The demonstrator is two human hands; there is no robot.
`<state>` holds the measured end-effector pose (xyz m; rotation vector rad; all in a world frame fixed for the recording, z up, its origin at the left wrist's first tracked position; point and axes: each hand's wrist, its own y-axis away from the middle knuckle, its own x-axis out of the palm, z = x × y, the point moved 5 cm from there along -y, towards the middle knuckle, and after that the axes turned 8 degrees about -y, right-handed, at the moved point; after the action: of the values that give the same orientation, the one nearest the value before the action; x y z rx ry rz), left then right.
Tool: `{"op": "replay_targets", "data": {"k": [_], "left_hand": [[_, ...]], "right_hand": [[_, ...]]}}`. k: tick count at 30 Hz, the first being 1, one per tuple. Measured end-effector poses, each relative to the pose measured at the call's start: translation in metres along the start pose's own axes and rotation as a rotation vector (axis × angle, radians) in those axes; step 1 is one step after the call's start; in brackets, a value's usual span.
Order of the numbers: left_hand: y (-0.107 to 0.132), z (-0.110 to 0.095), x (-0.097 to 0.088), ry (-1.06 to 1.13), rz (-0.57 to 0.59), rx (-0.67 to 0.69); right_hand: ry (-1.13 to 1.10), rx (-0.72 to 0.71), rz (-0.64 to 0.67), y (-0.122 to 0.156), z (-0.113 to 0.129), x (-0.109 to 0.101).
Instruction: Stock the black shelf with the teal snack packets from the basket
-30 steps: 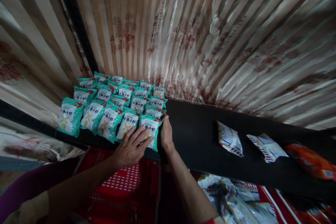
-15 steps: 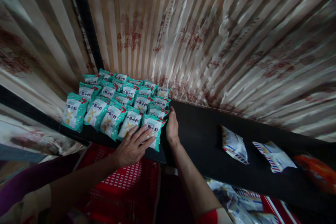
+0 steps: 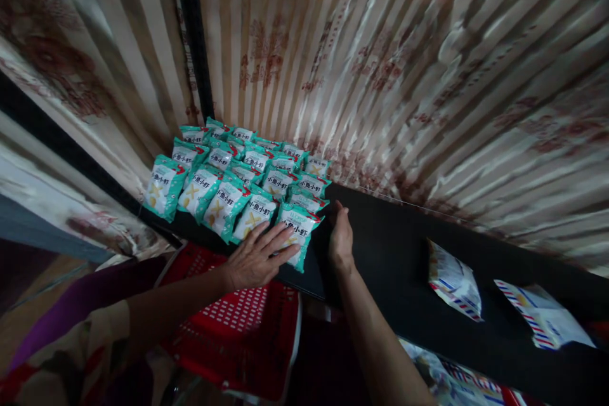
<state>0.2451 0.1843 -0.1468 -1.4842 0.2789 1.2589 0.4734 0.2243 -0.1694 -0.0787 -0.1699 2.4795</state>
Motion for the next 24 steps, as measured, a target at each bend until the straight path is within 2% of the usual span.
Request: {"op": "replay_targets", "data": {"k": [1, 5, 11, 14, 17, 19, 21, 24], "left_hand": [[0.001, 0.0, 0.0, -0.001, 0.002, 0.003], [0.002, 0.001, -0.003, -0.003, -0.012, 0.035], [0.01, 0.0, -0.007, 0.011, -0.057, 0.007], [0.024, 0.003, -0.02, 0.047, -0.095, -0.158], [0.05, 0.009, -0.036, 0.109, -0.101, -0.445], [0.071, 0.012, -0.044, 0.143, -0.089, -0.583], [0.089, 0.013, -0.049, 0.155, -0.064, -0.627], [0.104, 0.015, -0.051, 0.163, -0.033, -0.604]], "right_hand": [[-0.028, 0.043, -0.02, 0.009, -0.001, -0.004], [-0.086, 0.062, -0.086, 0.055, 0.01, -0.013], [-0.051, 0.075, -0.14, 0.123, 0.034, -0.013], [-0.023, 0.082, -0.12, 0.147, 0.041, -0.012], [-0.005, 0.065, -0.087, 0.169, 0.043, -0.009], [0.001, 0.047, -0.049, 0.183, 0.043, -0.005], [-0.002, 0.034, -0.01, 0.195, 0.044, 0.002], [0.008, 0.032, 0.036, 0.209, 0.047, 0.016]]}}
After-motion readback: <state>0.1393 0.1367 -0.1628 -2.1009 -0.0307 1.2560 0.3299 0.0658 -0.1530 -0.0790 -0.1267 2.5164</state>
